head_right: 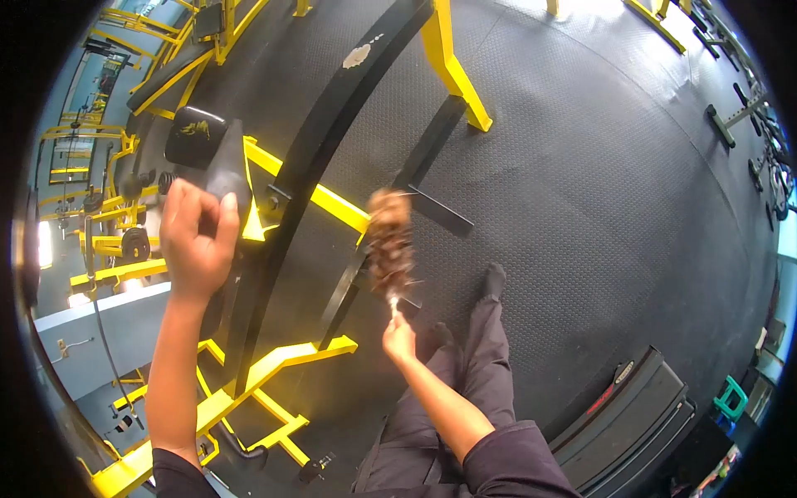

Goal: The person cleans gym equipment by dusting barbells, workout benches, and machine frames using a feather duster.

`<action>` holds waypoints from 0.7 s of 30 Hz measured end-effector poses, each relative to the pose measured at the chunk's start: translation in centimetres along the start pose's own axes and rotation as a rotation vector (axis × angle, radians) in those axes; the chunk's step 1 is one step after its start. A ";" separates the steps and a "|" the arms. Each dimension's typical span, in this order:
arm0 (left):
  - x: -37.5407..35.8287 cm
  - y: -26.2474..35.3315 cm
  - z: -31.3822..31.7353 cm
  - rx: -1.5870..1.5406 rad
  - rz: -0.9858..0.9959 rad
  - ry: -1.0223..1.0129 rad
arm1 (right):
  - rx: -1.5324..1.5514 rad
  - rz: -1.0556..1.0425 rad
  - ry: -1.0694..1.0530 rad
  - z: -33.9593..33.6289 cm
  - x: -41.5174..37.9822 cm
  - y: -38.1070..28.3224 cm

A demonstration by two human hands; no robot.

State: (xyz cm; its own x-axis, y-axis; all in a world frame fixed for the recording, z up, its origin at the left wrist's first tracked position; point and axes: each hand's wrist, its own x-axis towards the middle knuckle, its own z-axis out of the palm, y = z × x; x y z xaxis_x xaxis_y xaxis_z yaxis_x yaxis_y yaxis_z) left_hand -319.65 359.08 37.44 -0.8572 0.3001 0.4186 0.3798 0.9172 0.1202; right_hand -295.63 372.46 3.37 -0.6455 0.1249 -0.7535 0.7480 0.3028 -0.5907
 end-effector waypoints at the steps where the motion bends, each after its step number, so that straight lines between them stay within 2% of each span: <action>1: 0.0 0.0 0.0 -0.005 0.004 0.000 | -0.082 -0.067 -0.080 0.2 -0.8 0.9; 2: 0.1 0.0 0.0 -0.011 0.010 0.003 | -0.164 -0.131 -0.159 0.1 -1.1 1.8; 4: 0.0 0.0 0.1 -0.006 0.027 0.014 | -0.385 -0.190 -0.183 -1.7 0.7 2.8; 6: -0.1 0.1 0.1 -0.017 0.006 -0.002 | -0.355 -0.243 0.061 -2.9 4.1 4.7; 8: -0.2 -0.1 0.2 -0.016 0.021 0.023 | -0.274 -0.223 0.150 -4.5 6.1 5.5; 12: -0.3 0.2 0.2 -0.010 0.008 0.026 | -0.596 -0.199 -0.259 -7.0 3.9 7.8; 13: -0.3 0.2 0.1 -0.012 0.008 0.028 | -0.596 -0.212 -0.290 -7.0 2.4 8.9; 14: -0.3 0.2 0.1 -0.003 0.023 0.030 | -0.638 -0.141 -0.348 -6.9 1.4 10.0; 16: -0.3 0.0 0.1 0.008 0.039 0.028 | -0.512 0.005 -0.264 -7.6 -1.1 9.9; 18: -0.4 -0.1 0.2 -0.007 0.039 0.024 | -0.319 0.030 -0.121 -7.8 -2.0 10.6; 19: -0.4 -0.2 0.2 -0.008 0.039 0.015 | -0.223 0.024 -0.049 -7.4 -1.6 10.7; 20: -0.3 -0.3 0.3 0.002 0.044 0.021 | -0.114 -0.121 0.073 -6.4 -0.6 11.7; 21: -0.4 -0.3 0.4 0.012 0.048 0.030 | -0.109 -0.099 0.078 -6.2 0.1 11.2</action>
State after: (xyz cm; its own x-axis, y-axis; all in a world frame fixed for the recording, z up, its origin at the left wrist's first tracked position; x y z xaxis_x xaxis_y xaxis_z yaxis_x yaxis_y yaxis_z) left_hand -319.55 358.84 36.88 -0.8272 0.3360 0.4504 0.4160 0.9050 0.0891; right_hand -288.26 381.72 -1.48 -0.7287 0.1605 -0.6657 0.6614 0.4172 -0.6233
